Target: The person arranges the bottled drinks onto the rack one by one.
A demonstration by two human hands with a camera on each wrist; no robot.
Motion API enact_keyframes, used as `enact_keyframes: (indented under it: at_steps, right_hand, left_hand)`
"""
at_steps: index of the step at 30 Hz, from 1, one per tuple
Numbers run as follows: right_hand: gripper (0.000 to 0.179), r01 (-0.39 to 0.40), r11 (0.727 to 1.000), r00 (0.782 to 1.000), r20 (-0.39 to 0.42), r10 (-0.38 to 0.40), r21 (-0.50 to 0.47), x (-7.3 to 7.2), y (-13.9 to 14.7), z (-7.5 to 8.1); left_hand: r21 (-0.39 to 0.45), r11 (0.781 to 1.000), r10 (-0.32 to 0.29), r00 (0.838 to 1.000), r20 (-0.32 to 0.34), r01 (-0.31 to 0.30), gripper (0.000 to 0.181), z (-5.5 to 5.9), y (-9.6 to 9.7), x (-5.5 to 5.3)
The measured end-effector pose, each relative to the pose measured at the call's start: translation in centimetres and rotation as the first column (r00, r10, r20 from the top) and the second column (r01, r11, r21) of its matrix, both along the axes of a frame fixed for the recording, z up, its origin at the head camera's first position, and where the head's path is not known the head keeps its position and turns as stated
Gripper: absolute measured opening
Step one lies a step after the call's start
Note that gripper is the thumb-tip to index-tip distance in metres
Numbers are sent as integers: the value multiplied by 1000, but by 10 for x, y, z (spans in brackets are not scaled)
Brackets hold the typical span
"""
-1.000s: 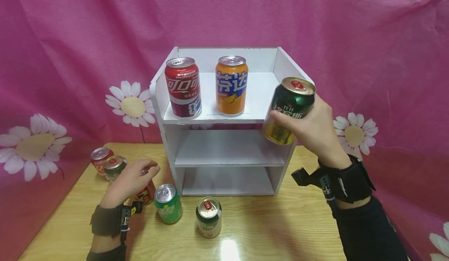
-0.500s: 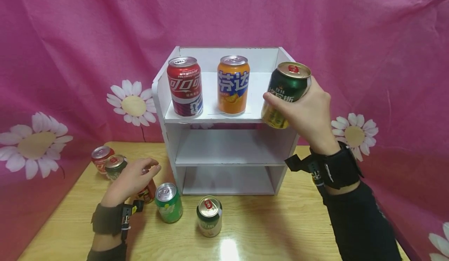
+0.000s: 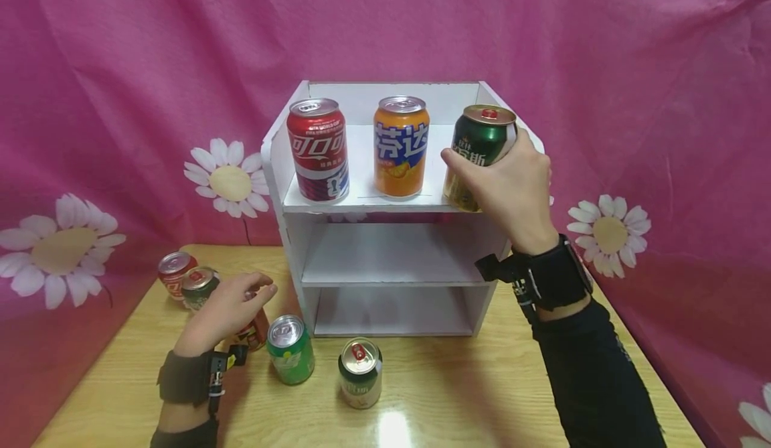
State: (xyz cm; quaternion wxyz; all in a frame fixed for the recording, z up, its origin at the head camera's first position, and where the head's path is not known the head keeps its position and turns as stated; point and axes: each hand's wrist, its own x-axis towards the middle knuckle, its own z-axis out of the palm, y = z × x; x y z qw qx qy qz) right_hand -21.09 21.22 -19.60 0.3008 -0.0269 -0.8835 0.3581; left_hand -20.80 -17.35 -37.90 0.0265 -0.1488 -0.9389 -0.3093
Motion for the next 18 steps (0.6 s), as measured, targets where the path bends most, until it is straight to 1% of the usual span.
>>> enact_keyframes:
  at_steps: [5, 7, 12, 18]
  right_hand:
    - [98, 25, 999, 999, 37, -24, -26, -5, -4, 1]
    - [102, 40, 998, 999, 39, -38, -41, -7, -5, 0]
    - [102, 64, 997, 998, -16, -64, -38, -13, -8, -7]
    - [99, 30, 1000, 995, -96, -30, -7, -19, -8, -20]
  left_hand:
    - [-2, 1000, -1, 1000, -14, 1, 34, 2, -1, 1]
    - [-1, 1000, 3, 1000, -14, -3, 34, 2, -1, 2]
    - [1, 1000, 1, 1000, -14, -1, 35, 2, -1, 3]
    - [-2, 1000, 4, 1000, -23, -4, 34, 2, -1, 2]
